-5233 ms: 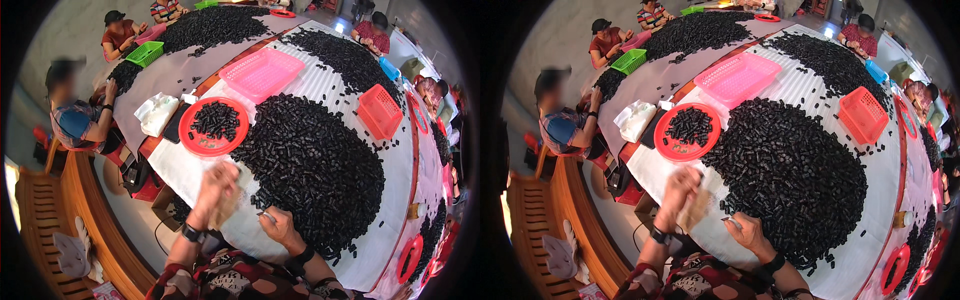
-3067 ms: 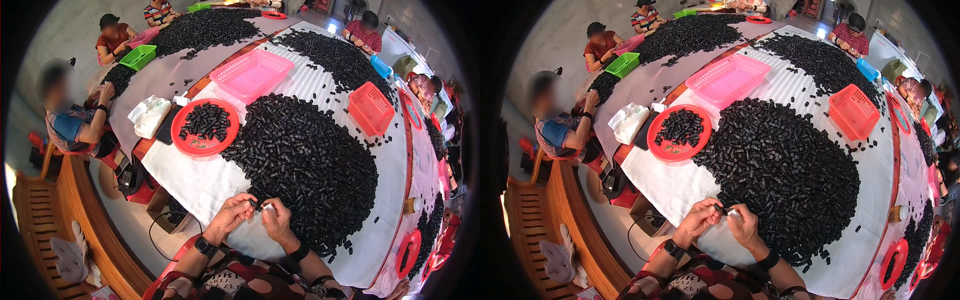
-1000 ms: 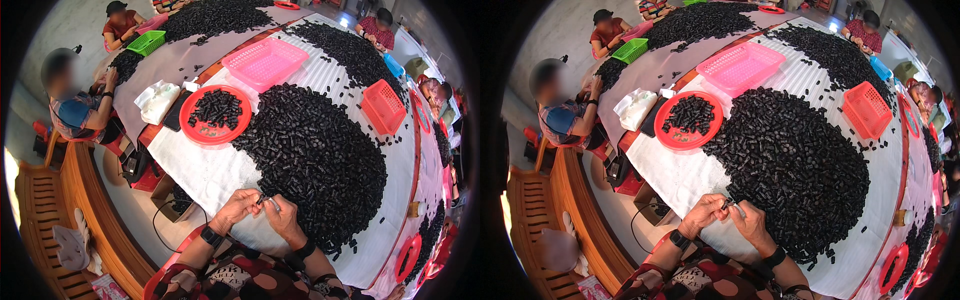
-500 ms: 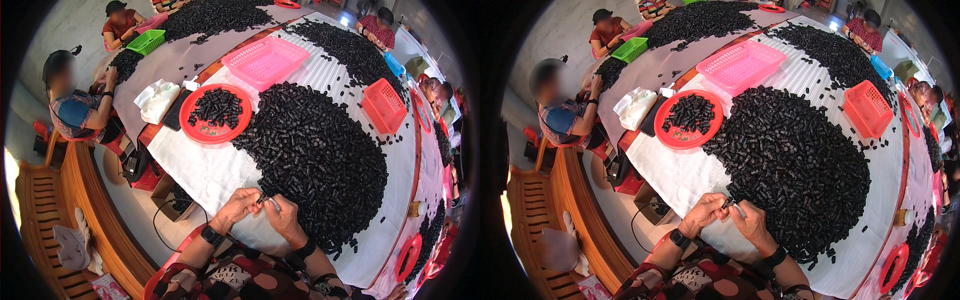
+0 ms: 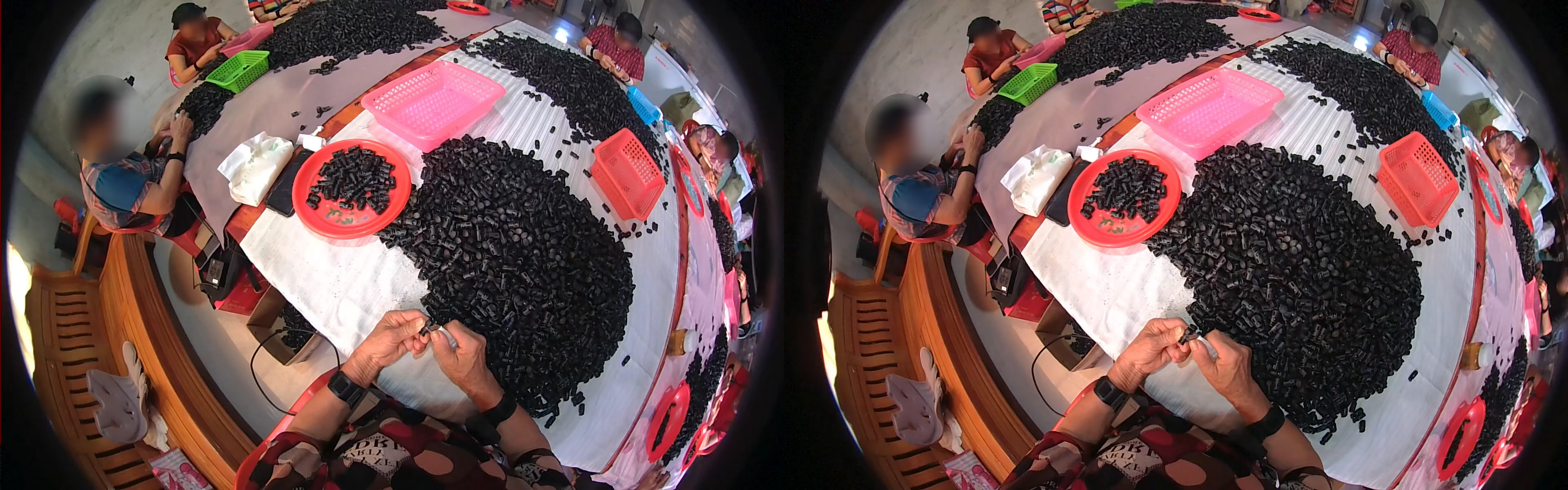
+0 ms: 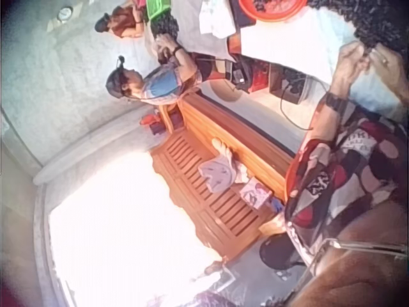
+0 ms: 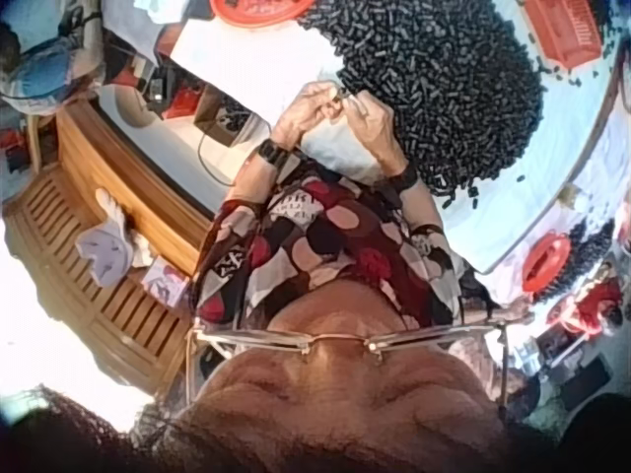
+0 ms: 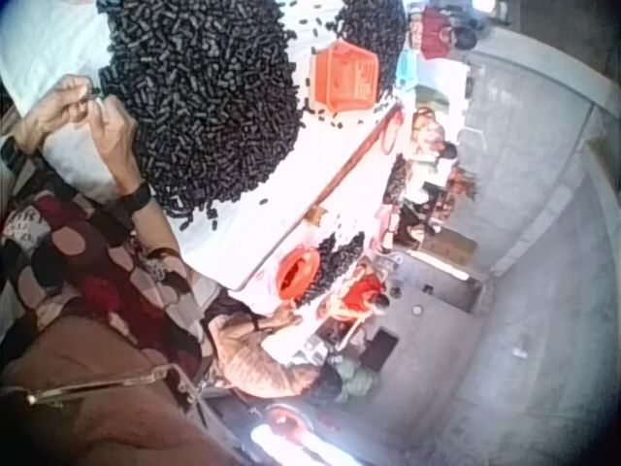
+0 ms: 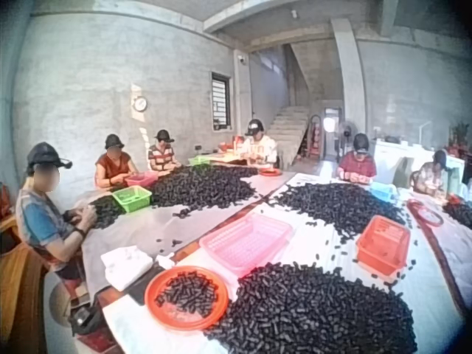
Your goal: Sorting and inspecting small black molded components at a communal workshop table.
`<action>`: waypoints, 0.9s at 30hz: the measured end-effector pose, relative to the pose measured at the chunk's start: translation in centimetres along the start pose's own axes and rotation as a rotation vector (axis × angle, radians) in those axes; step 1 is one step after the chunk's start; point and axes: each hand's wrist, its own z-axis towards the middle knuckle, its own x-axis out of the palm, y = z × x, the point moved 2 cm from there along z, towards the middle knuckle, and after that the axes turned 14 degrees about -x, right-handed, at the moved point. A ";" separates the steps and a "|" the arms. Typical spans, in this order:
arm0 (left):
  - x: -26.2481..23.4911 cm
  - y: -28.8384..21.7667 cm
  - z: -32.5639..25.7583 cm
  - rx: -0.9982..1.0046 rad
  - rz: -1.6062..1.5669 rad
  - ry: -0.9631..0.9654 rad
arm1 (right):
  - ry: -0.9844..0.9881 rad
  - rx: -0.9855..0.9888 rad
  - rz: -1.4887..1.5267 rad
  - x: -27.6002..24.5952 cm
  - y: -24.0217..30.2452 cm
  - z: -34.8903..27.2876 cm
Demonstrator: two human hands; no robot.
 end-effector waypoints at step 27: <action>-0.1 0.1 0.2 0.006 -0.021 0.007 | 0.006 0.020 0.018 -0.2 0.2 0.2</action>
